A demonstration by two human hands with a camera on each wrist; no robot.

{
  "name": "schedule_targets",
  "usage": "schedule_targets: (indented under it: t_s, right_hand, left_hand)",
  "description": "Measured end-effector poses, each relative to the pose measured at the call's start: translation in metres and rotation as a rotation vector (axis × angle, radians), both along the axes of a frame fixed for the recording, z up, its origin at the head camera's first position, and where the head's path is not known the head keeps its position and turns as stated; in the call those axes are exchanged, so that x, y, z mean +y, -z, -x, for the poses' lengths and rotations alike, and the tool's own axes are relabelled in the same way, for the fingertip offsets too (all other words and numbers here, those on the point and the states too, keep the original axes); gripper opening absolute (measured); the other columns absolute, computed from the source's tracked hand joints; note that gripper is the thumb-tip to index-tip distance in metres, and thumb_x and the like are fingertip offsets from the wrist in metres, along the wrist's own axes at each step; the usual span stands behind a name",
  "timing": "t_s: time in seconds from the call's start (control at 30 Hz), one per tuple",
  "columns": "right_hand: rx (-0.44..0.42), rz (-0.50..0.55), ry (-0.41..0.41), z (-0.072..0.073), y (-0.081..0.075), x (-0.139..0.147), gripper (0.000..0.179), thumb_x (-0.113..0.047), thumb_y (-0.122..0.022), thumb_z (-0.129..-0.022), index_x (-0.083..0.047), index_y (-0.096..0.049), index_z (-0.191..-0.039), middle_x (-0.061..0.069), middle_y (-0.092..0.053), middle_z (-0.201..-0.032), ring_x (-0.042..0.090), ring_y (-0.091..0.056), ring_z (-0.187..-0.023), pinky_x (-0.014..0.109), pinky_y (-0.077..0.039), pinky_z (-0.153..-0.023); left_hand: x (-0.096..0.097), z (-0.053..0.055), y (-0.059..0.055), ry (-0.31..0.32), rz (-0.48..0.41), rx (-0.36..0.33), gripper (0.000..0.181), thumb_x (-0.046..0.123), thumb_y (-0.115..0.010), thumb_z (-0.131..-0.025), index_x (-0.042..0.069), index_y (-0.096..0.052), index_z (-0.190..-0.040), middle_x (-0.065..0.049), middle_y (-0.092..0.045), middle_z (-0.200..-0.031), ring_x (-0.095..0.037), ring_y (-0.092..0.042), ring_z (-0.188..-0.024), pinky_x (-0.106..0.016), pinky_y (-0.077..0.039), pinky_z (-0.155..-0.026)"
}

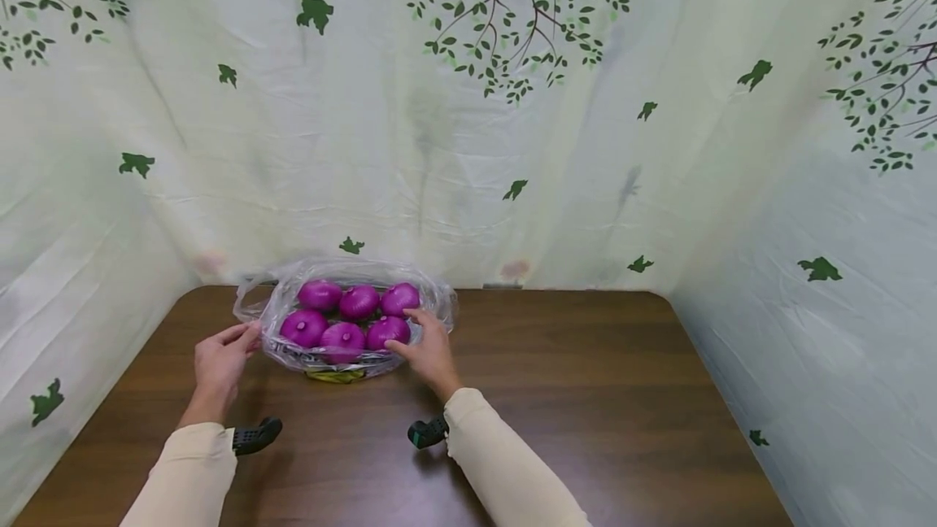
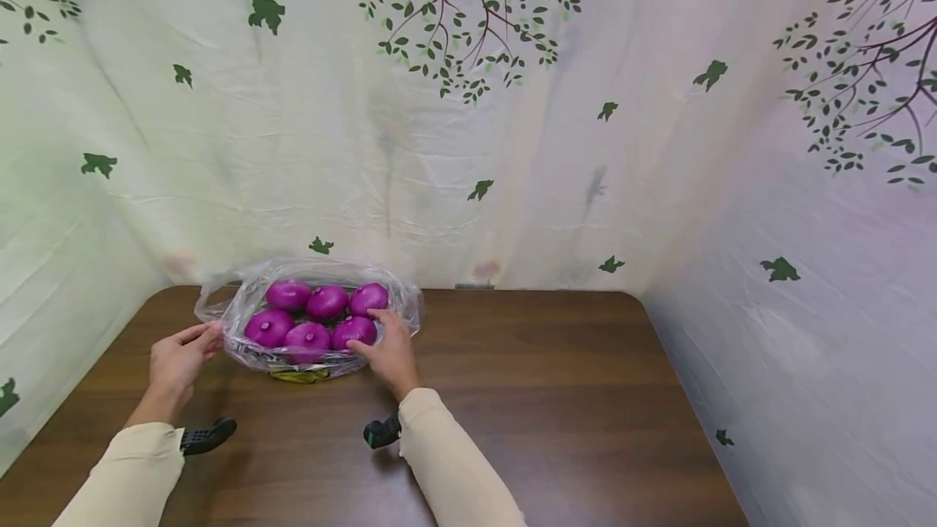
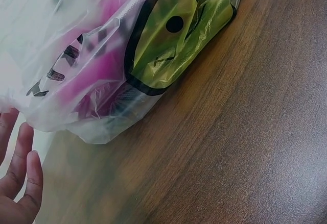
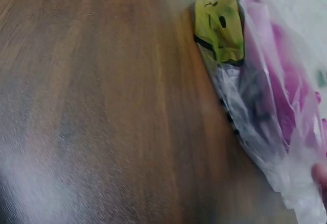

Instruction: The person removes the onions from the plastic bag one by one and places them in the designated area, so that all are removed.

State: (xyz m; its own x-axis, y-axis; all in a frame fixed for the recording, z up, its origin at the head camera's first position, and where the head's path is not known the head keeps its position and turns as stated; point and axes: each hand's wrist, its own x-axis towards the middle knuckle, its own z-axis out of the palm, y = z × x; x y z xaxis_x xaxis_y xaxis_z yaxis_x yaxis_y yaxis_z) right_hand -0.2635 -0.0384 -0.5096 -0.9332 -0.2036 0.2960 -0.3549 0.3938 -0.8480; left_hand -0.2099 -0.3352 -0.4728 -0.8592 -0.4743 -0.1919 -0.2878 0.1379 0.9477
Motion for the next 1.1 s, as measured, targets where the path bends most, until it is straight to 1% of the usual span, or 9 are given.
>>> schedule_targets:
  t_s: [0.2,0.33,0.4,0.47,0.63,0.8,1.0,1.1]
  right_hand:
    - [-0.027,-0.013,0.022,-0.003,0.005,-0.004,0.057,-0.021,-0.083,-0.077,-0.003,-0.059,-0.126,0.013,-0.060,-0.122,0.030,-0.057,-0.112,0.039,-0.047,-0.095]
    - [0.006,-0.016,0.045,-0.001,0.009,-0.004,0.059,-0.020,-0.084,-0.076,-0.001,-0.058,-0.125,0.016,-0.060,-0.122,0.033,-0.058,-0.109,0.039,-0.049,-0.091]
    - [0.001,-0.012,0.050,0.000,0.010,-0.004,0.060,-0.020,-0.084,-0.076,0.000,-0.058,-0.126,0.018,-0.059,-0.122,0.033,-0.058,-0.109,0.039,-0.048,-0.091]
    - [-0.017,-0.012,0.054,0.000,0.010,-0.005,0.061,-0.021,-0.084,-0.076,-0.001,-0.057,-0.126,0.018,-0.058,-0.122,0.032,-0.057,-0.109,0.040,-0.048,-0.092]
    - [-0.108,-0.016,0.067,-0.002,0.007,-0.009,0.064,-0.025,-0.083,-0.076,-0.005,-0.055,-0.130,0.016,-0.057,-0.124,0.029,-0.054,-0.112,0.042,-0.046,-0.094]
    - [-0.176,-0.013,0.067,-0.004,0.008,-0.017,0.065,-0.026,-0.083,-0.077,-0.007,-0.054,-0.132,0.014,-0.055,-0.128,0.029,-0.051,-0.118,0.044,-0.044,-0.098]
    - [-0.179,-0.011,0.087,-0.003,0.011,-0.022,0.068,-0.023,-0.085,-0.074,-0.006,-0.053,-0.132,0.013,-0.053,-0.130,0.028,-0.050,-0.120,0.044,-0.041,-0.102]
    - [-0.192,-0.017,0.090,-0.002,0.012,-0.024,0.070,-0.022,-0.085,-0.074,-0.005,-0.051,-0.133,0.014,-0.052,-0.130,0.029,-0.050,-0.120,0.045,-0.042,-0.102]
  left_hand:
    - [0.000,0.000,-0.001,-0.006,0.005,0.001,0.059,0.035,-0.060,-0.094,-0.006,-0.050,-0.135,0.020,-0.059,-0.076,0.001,-0.061,-0.074,-0.014,-0.050,-0.068]
    - [0.001,0.000,-0.002,-0.004,0.013,-0.004,0.060,0.037,-0.061,-0.094,-0.005,-0.051,-0.135,0.019,-0.058,-0.078,0.001,-0.062,-0.075,-0.014,-0.051,-0.069]
    - [0.002,0.000,-0.002,-0.005,0.016,-0.009,0.060,0.037,-0.060,-0.094,-0.004,-0.051,-0.135,0.018,-0.058,-0.079,0.000,-0.061,-0.075,-0.014,-0.050,-0.069]
    - [0.001,-0.001,-0.001,-0.008,0.019,-0.010,0.060,0.038,-0.060,-0.094,-0.005,-0.051,-0.135,0.018,-0.058,-0.079,0.000,-0.061,-0.075,-0.014,-0.050,-0.069]
    - [0.000,-0.003,0.000,-0.001,0.027,-0.006,0.060,0.037,-0.059,-0.094,-0.006,-0.050,-0.135,0.016,-0.059,-0.079,0.001,-0.061,-0.074,-0.014,-0.050,-0.068]
    - [-0.002,-0.007,0.000,-0.015,0.028,-0.016,0.058,0.036,-0.059,-0.095,-0.006,-0.051,-0.134,0.012,-0.062,-0.083,0.000,-0.061,-0.073,-0.013,-0.050,-0.067]
    - [-0.001,-0.006,0.000,0.007,0.071,-0.013,0.060,0.040,-0.058,-0.095,-0.006,-0.052,-0.134,0.006,-0.066,-0.090,0.001,-0.061,-0.073,-0.012,-0.048,-0.066]
    - [0.000,-0.005,0.000,0.004,0.079,-0.019,0.059,0.040,-0.057,-0.095,-0.005,-0.052,-0.134,0.004,-0.065,-0.092,0.003,-0.059,-0.072,-0.011,-0.047,-0.066]
